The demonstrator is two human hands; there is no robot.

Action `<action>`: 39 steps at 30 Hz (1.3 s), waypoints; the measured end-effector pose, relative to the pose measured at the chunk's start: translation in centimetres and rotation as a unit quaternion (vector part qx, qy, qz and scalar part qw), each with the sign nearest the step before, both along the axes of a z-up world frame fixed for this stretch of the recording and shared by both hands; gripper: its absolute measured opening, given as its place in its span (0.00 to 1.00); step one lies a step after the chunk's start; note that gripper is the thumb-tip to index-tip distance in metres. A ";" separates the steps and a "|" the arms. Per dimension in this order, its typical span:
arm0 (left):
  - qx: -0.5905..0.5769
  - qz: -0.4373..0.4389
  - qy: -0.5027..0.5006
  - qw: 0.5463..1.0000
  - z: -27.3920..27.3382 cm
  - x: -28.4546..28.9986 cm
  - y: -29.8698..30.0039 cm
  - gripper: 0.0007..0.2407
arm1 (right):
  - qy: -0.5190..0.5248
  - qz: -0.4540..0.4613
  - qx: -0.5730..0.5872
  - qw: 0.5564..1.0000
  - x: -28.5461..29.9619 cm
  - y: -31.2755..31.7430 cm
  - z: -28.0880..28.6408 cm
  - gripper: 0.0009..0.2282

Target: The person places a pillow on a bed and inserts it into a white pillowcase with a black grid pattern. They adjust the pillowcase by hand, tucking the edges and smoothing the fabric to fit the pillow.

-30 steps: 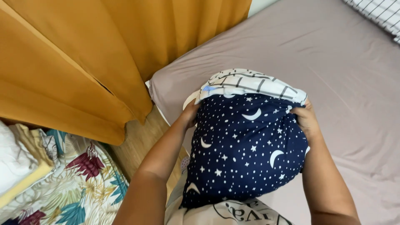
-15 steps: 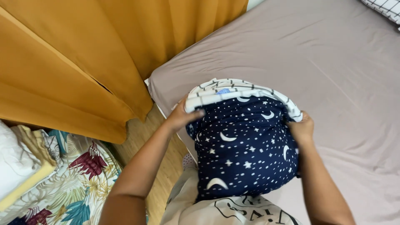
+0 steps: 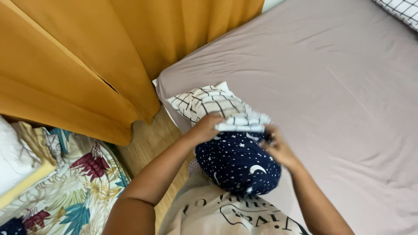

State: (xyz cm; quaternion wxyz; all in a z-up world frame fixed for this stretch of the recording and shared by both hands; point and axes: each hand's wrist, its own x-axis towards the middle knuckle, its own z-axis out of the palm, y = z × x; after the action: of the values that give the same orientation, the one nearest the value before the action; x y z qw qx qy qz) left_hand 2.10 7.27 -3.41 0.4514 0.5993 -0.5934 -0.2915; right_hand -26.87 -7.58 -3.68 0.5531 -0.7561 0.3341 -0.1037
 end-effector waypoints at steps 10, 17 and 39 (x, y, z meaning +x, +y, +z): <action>0.189 0.082 -0.135 0.969 2.4 -2.5 0.4 0.13 | -0.105 0.249 0.113 0.956 -2.3 5.2 6.2 0.61; -0.026 0.104 -0.034 0.994 2.8 -7.3 -2.7 0.15 | 0.005 -0.041 -0.212 0.976 2.1 4.6 1.1 0.26; -0.181 0.193 0.117 0.957 2.0 -1.6 -7.6 0.25 | -0.370 -0.334 -0.338 0.799 9.8 -8.8 10.5 0.18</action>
State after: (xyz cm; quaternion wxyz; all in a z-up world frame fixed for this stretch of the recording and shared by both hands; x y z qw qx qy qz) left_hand 0.48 -0.28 -1.42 0.6661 0.5723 -0.4527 -0.1546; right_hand -17.09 -16.42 6.83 0.2751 -0.6408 0.2798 -0.6598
